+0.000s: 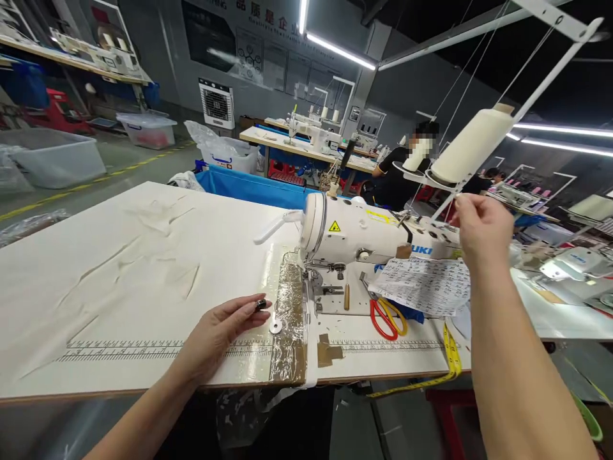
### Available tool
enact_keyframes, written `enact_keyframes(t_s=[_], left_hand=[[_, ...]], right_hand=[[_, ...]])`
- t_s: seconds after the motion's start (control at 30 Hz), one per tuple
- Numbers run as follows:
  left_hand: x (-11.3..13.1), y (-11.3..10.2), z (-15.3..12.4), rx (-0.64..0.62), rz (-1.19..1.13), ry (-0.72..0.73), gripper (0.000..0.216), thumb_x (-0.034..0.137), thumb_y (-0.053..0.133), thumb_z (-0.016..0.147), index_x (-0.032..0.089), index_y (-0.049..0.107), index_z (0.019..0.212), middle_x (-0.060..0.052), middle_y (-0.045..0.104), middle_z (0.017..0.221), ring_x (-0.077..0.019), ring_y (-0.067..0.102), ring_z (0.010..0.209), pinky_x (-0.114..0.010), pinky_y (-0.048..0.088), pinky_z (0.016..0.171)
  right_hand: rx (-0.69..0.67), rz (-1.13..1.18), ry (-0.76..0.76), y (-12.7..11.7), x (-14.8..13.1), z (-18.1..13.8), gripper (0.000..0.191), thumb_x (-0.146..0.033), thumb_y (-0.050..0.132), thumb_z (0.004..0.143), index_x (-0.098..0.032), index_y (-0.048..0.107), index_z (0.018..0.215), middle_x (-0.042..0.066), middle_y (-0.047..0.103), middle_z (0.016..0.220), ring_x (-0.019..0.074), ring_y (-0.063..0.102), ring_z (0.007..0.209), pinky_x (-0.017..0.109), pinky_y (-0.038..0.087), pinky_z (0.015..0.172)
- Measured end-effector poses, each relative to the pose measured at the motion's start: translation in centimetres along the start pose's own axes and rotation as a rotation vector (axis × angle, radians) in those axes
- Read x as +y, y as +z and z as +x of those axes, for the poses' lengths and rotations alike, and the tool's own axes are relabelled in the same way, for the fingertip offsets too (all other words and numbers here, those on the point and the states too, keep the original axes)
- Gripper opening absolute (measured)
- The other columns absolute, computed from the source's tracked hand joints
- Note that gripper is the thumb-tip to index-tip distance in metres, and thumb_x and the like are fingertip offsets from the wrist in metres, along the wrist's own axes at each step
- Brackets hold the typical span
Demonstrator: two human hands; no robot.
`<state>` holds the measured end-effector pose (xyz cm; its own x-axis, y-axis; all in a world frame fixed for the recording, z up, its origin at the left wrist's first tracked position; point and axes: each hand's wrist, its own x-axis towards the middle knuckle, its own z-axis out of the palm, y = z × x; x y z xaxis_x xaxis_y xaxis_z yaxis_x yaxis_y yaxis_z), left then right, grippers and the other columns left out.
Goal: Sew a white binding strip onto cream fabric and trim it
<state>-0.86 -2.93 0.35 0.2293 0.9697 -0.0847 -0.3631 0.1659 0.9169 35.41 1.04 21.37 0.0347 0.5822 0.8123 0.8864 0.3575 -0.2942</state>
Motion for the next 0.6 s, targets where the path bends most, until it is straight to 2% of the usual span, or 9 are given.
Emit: enact_keyframes(t_s=[0.03, 0.1, 0.17, 0.23, 0.3, 0.43, 0.6], left_hand=[[0.2, 0.0, 0.1, -0.012, -0.116, -0.077, 0.040, 0.043, 0.078, 0.079, 0.015, 0.073, 0.108, -0.010, 0.077, 0.100, -0.0203, 0.073, 0.092, -0.029, 0.058, 0.088], [0.4, 0.0, 0.3, -0.010, -0.268, -0.175, 0.036, 0.037, 0.079, 0.079, 0.011, 0.073, 0.103, -0.012, 0.077, 0.094, -0.0194, 0.074, 0.088, -0.026, 0.060, 0.082], [0.3, 0.3, 0.3, -0.006, -0.338, -0.241, 0.027, 0.030, 0.077, 0.083, 0.009, 0.073, 0.099, -0.014, 0.077, 0.091, -0.0188, 0.075, 0.085, -0.023, 0.061, 0.077], [0.0, 0.9, 0.1, -0.022, -0.372, -0.287, 0.021, 0.025, 0.074, 0.086, 0.007, 0.072, 0.096, -0.015, 0.077, 0.090, -0.0187, 0.075, 0.082, -0.023, 0.061, 0.075], [-0.3, 1.7, -0.2, -0.054, -0.399, -0.293, 0.022, 0.026, 0.076, 0.084, 0.007, 0.073, 0.093, -0.014, 0.077, 0.088, -0.0187, 0.075, 0.081, -0.023, 0.062, 0.075], [-0.7, 3.1, -0.7, -0.115, -0.436, -0.270, 0.031, 0.035, 0.086, 0.072, 0.010, 0.074, 0.086, -0.007, 0.075, 0.076, -0.0161, 0.073, 0.071, -0.021, 0.061, 0.069], [-1.1, 4.0, -1.0, -0.133, -0.334, -0.241, 0.037, 0.046, 0.083, 0.074, 0.012, 0.074, 0.086, -0.005, 0.072, 0.070, -0.0147, 0.070, 0.065, -0.023, 0.060, 0.067]], right_hand=[[0.043, 0.015, 0.006, 0.0, -1.4, -1.2, 0.053, -0.059, 0.045, 0.094, -0.016, 0.074, 0.104, 0.008, 0.073, 0.072, 0.0234, 0.071, 0.072, 0.039, 0.038, 0.057], [-0.027, 0.039, -0.014, 0.5, -5.0, -4.9, 0.028, -0.042, 0.057, 0.097, -0.023, 0.071, 0.111, 0.008, 0.074, 0.088, 0.0223, 0.070, 0.081, 0.039, 0.045, 0.064], [-0.231, 0.096, -0.134, 1.9, -9.0, -9.7, 0.015, -0.033, 0.063, 0.094, -0.023, 0.070, 0.103, 0.007, 0.073, 0.091, 0.0206, 0.067, 0.079, 0.036, 0.050, 0.067], [-0.429, 0.158, -0.311, 3.9, -12.3, -14.3, 0.024, -0.018, 0.057, 0.096, -0.017, 0.062, 0.119, 0.009, 0.070, 0.090, 0.0209, 0.062, 0.077, 0.036, 0.051, 0.066], [-0.462, 0.139, -0.347, 6.2, -14.4, -17.6, 0.028, -0.013, 0.056, 0.095, -0.011, 0.057, 0.123, 0.011, 0.068, 0.090, 0.0219, 0.059, 0.077, 0.037, 0.049, 0.065], [-0.376, 0.081, -0.300, 9.2, -14.9, -20.0, 0.025, -0.012, 0.056, 0.096, -0.007, 0.057, 0.120, 0.011, 0.065, 0.088, 0.0230, 0.055, 0.078, 0.038, 0.047, 0.067], [-0.420, 0.080, -0.237, 9.8, -13.9, -20.2, 0.024, -0.012, 0.055, 0.096, -0.009, 0.059, 0.119, 0.009, 0.063, 0.089, 0.0220, 0.053, 0.081, 0.037, 0.044, 0.071]])
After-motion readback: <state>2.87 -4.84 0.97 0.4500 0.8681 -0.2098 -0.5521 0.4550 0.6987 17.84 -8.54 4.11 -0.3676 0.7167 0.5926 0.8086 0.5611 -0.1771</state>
